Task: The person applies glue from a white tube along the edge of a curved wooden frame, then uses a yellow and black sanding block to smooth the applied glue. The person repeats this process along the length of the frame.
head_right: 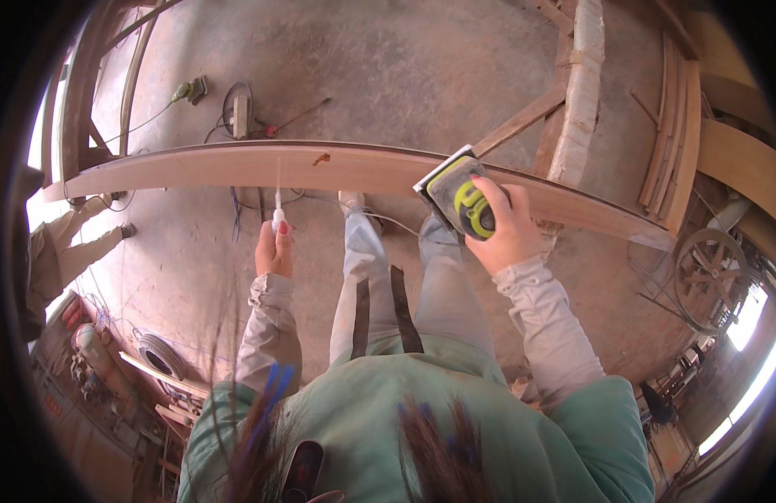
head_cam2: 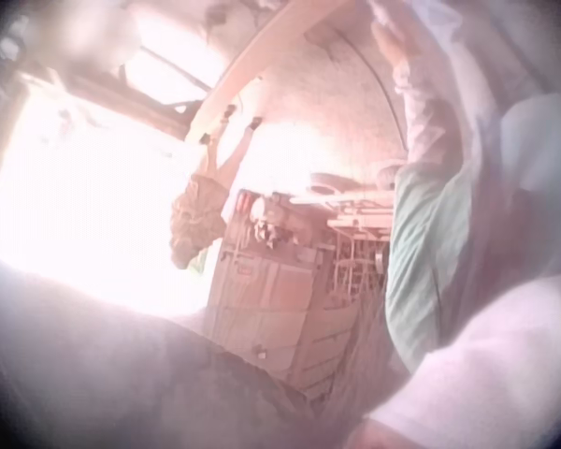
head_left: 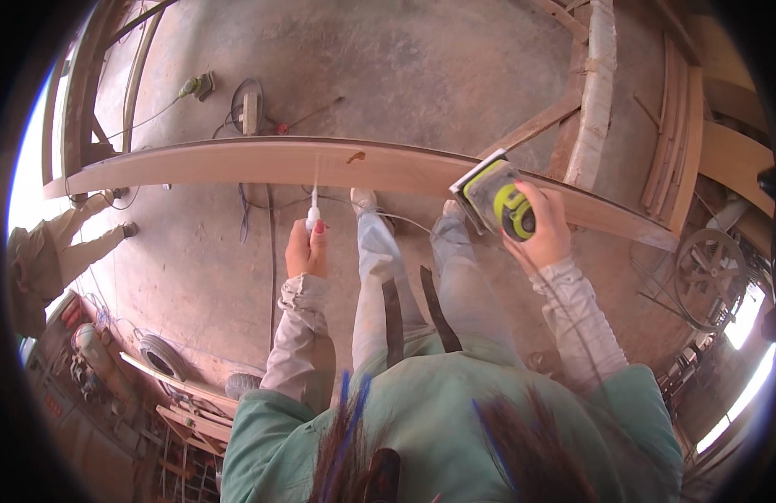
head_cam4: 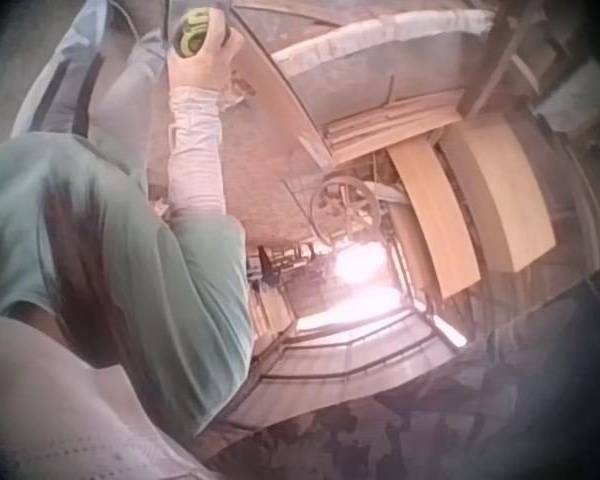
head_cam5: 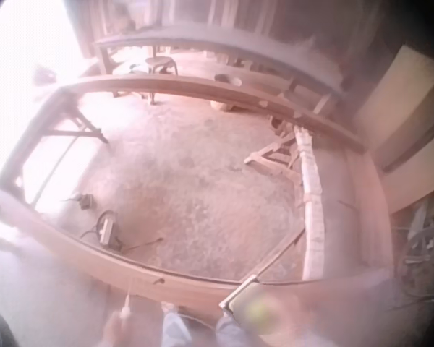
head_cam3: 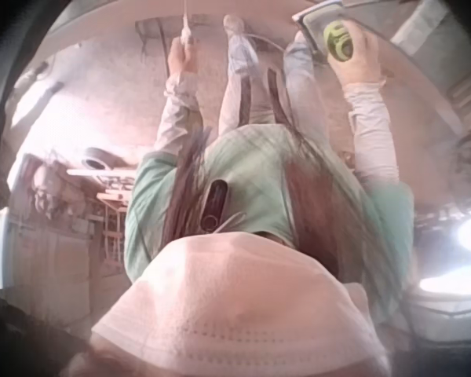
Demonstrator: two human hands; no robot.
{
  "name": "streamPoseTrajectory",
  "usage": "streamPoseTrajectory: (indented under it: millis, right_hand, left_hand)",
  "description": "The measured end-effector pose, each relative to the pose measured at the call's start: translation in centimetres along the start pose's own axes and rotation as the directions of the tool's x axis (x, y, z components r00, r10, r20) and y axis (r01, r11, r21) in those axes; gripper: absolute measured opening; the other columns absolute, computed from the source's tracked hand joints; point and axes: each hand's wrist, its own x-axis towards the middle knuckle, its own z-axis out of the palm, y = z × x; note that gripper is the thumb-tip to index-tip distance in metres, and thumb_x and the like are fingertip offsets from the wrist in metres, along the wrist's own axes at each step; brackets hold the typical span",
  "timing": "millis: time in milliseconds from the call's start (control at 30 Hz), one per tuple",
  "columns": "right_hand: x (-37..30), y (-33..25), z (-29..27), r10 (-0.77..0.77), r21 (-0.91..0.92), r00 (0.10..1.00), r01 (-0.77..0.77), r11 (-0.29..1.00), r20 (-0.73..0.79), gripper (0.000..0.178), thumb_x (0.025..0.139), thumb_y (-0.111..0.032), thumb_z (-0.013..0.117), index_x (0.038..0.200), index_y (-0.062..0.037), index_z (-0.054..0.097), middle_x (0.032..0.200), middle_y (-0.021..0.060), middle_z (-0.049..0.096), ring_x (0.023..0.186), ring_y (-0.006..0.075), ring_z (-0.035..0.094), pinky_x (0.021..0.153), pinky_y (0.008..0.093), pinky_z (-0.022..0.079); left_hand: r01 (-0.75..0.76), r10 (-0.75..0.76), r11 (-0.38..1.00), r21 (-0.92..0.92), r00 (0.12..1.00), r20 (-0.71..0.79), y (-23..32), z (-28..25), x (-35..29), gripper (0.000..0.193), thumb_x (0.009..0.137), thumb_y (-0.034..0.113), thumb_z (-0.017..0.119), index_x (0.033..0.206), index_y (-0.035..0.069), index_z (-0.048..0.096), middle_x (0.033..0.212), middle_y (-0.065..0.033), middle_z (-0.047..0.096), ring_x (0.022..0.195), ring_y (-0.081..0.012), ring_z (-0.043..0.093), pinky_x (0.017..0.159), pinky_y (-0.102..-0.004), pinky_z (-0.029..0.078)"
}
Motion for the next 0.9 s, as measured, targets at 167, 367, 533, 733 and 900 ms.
streamPoseTrajectory:
  millis: [167, 367, 533, 733, 900]
  right_hand:
    - [1.6, -1.3, 3.3, -0.129, -0.002, 0.989, 0.13, 0.992, 0.075, 0.078, 0.062, -0.014, 0.08, 0.129, -0.032, 0.046, 0.105, 0.008, 0.05, 0.093, 0.0324, 0.061, 0.07, 0.0432, 0.055]
    - [5.9, -11.8, 9.5, -0.356, -0.099, 0.847, 0.425, 0.9, 0.396, 0.06, 0.077, -0.013, 0.067, 0.128, -0.0336, 0.045, 0.102, 0.0114, 0.047, 0.06, 0.0281, 0.062, 0.048, 0.0391, 0.054]
    - [10.3, -18.8, 12.2, -0.445, 0.078, 0.816, 0.45, 0.89, 0.368, 0.049, 0.087, -0.011, 0.053, 0.127, -0.0368, 0.046, 0.102, 0.0143, 0.051, 0.075, 0.0304, 0.069, 0.053, 0.0415, 0.054]
    - [9.5, -14.1, 7.6, -0.287, -0.038, 0.845, 0.34, 0.94, 0.451, 0.051, 0.085, -0.012, 0.059, 0.127, -0.0362, 0.045, 0.106, 0.0148, 0.05, 0.076, 0.0326, 0.068, 0.062, 0.0435, 0.055]
    - [6.3, -5.6, 5.1, -0.212, -0.142, 0.909, 0.278, 0.95, 0.36, 0.068, 0.077, -0.007, 0.066, 0.132, -0.0385, 0.041, 0.104, 0.0139, 0.047, 0.074, 0.0311, 0.065, 0.058, 0.044, 0.054]
  left_hand:
    - [-0.098, 0.067, 0.939, -0.331, 0.993, -0.101, 0.7, -0.9, 0.2, 0.038, 0.1, 0.041, 0.045, 0.096, 0.005, 0.053, 0.081, -0.0009, 0.053, 0.072, -0.0105, 0.048, 0.069, -0.0262, 0.041]
    - [-0.273, 0.186, 0.903, -0.332, 0.945, -0.27, 5.7, -4.4, 2.1, 0.048, 0.099, 0.051, 0.04, 0.099, 0.004, 0.05, 0.088, -0.0041, 0.053, 0.085, -0.0138, 0.049, 0.082, -0.0288, 0.039]
    - [-0.374, 0.192, 0.843, -0.387, 0.881, -0.433, 9.3, -6.5, 5.5, 0.057, 0.097, 0.059, 0.039, 0.1, 0.003, 0.05, 0.089, -0.006, 0.054, 0.088, -0.0166, 0.051, 0.087, -0.0329, 0.04]
    - [-0.439, 0.28, 0.792, -0.424, 0.878, -0.387, 12.1, -4.1, 7.2, 0.056, 0.096, 0.059, 0.04, 0.101, 0.003, 0.048, 0.089, -0.0067, 0.055, 0.088, -0.0185, 0.054, 0.087, -0.0352, 0.043]
    - [-0.406, 0.264, 0.728, -0.553, 0.91, -0.32, 10.0, -2.5, 6.3, 0.051, 0.096, 0.055, 0.044, 0.104, 0.004, 0.044, 0.089, -0.0059, 0.05, 0.082, -0.018, 0.051, 0.081, -0.0361, 0.045]
